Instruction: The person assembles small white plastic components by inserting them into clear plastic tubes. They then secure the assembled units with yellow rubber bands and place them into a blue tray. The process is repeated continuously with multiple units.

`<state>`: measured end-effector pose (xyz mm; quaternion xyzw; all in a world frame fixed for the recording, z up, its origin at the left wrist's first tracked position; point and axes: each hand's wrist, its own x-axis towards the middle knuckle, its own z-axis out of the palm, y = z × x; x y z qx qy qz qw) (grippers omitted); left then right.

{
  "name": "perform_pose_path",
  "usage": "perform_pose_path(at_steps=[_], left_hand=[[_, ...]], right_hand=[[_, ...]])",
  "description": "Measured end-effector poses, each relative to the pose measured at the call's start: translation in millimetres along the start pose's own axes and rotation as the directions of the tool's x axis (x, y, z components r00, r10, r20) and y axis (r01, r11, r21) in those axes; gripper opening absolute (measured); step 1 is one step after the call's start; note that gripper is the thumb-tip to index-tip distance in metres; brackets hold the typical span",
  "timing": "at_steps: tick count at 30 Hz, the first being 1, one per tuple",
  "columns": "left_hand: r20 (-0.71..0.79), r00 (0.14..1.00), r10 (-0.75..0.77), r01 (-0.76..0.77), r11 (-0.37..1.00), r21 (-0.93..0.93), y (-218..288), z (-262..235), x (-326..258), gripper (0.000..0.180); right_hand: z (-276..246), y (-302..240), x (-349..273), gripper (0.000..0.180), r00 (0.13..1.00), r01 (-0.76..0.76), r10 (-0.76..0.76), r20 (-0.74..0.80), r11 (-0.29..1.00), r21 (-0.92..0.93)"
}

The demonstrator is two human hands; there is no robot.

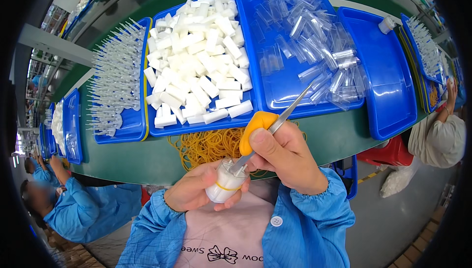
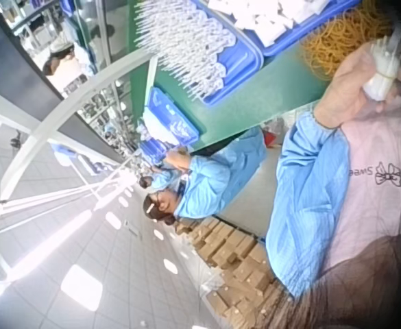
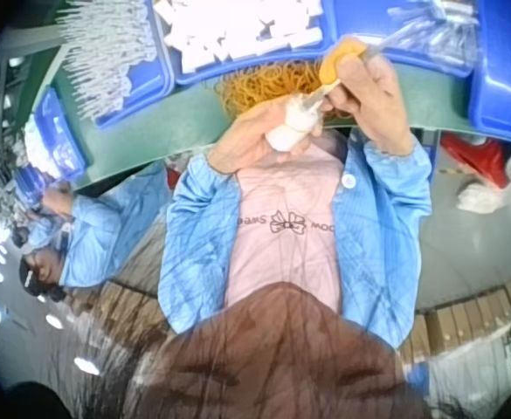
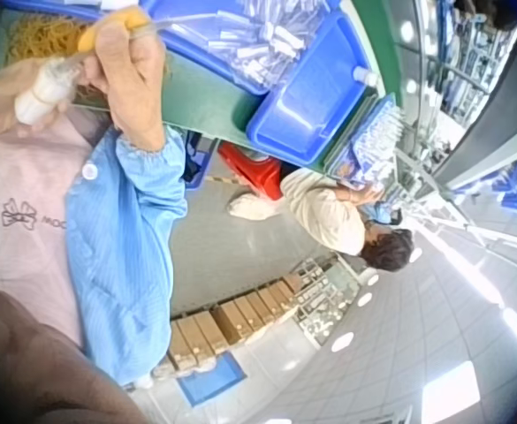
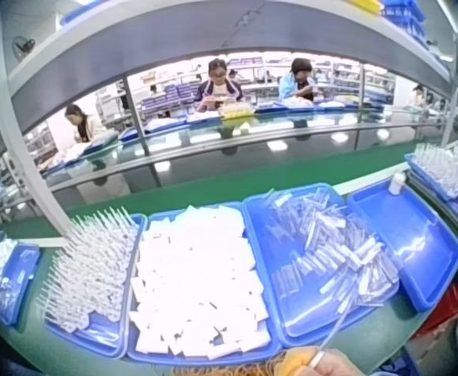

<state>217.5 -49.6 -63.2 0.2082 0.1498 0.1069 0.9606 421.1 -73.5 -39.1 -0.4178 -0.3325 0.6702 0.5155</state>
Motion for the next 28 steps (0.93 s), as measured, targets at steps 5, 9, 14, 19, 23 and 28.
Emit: perform_pose_path(at_steps=[5,9,14,19,23,28], left_hand=[[-0.023,0.999,0.023,-0.023,1.000,0.008,-1,0,1,0.066],[-0.017,0.999,0.041,-0.041,0.999,0.014,-1,0,1,0.065],[-0.038,0.999,0.029,-0.028,0.999,0.021,-2,1,-1,0.061],[-0.047,0.999,0.004,-0.004,1.000,0.004,-4,-2,-2,0.058],[0.006,1.000,0.013,-0.013,0.998,-0.062,-2,-8,3,0.059],[-0.070,0.996,0.048,-0.048,0.999,0.007,4,-7,1,0.076]], right_hand=[[1,3,2,0.035,1.000,-0.020,0.020,-0.020,1.000,0.012],[5,-1,4,0.033,0.999,-0.021,0.021,-0.038,1.000,0.011],[5,-2,5,0.032,0.995,0.038,-0.024,0.095,0.988,-0.150],[6,-9,2,0.029,0.972,0.169,-0.108,0.210,0.939,-0.300],[13,0,-4,0.028,0.956,0.292,-0.285,0.071,0.892,-0.344],[-15,-2,-32,0.022,0.948,0.223,-0.248,-0.201,0.965,-0.142]])
